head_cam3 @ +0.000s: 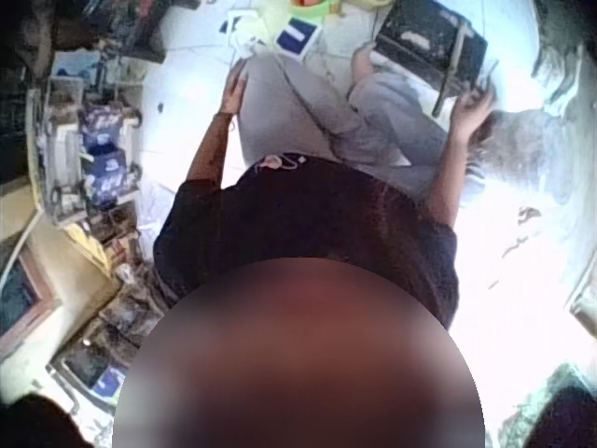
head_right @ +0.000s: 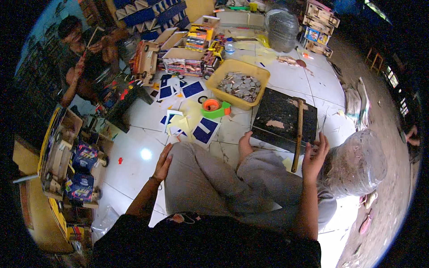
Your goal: The person sits on the floor and uses scissors to cut shapes from yellow and blue paper sheets. They trim the edges of the yellow sheet and then cut a rectangular piece from a blue sheet with text on it.
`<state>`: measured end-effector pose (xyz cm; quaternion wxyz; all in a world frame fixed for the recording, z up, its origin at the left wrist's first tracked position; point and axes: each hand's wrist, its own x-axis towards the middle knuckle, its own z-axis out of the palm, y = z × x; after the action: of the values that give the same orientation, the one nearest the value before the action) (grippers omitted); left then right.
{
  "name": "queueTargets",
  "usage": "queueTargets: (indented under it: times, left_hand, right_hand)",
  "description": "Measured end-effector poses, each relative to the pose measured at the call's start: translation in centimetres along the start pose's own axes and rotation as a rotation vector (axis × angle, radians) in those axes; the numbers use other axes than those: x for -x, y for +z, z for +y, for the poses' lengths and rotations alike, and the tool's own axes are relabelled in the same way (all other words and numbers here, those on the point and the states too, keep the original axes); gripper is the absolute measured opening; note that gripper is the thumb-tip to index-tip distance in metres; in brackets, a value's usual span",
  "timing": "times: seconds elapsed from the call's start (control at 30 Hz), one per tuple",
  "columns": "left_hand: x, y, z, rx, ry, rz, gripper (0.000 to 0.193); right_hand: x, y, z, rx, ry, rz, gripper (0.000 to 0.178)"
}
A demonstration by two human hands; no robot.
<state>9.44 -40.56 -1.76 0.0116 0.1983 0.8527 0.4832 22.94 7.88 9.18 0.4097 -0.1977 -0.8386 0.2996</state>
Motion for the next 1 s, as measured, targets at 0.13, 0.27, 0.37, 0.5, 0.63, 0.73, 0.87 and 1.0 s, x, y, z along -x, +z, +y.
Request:
queueTargets:
  times: [0.13,0.27,0.37,0.5,0.63,0.73,0.87,1.0]
  left_hand:
    - [0.1,0.1,-0.6,0.108,-0.047,0.020,0.046]
    - [2.2,0.6,-1.2,0.332,-0.137,0.094,0.053]
    - [4.8,1.3,-2.4,0.386,-0.218,0.131,0.056]
    - [10.3,0.8,-4.7,0.272,-0.160,0.041,0.056]
    - [18.6,-0.7,-6.1,-0.347,-0.161,-0.112,0.057]
    - [24.1,-1.6,-6.4,-0.695,-0.153,-0.134,0.062]
    - [27.2,-1.7,-6.4,-0.748,-0.112,-0.108,0.060]
    - [27.1,-1.8,-6.3,-0.727,-0.140,-0.093,0.058]
  right_hand:
    - [2.2,0.3,-1.4,0.176,-0.101,-0.059,0.049]
    - [5.7,-0.3,-2.2,0.227,-0.331,-0.142,0.051]
    - [8.3,0.5,-2.3,0.265,-0.517,-0.495,0.049]
    - [11.3,3.2,-1.8,0.454,-0.795,-0.676,0.043]
    - [11.0,4.7,-1.8,0.697,-0.291,-0.831,0.050]
    - [9.5,6.3,-3.0,0.877,-0.201,-0.924,0.054]
    - [8.8,10.1,-5.4,0.925,-0.297,-0.838,0.066]
    - [8.8,12.7,-7.5,0.830,0.044,-1.082,0.077]
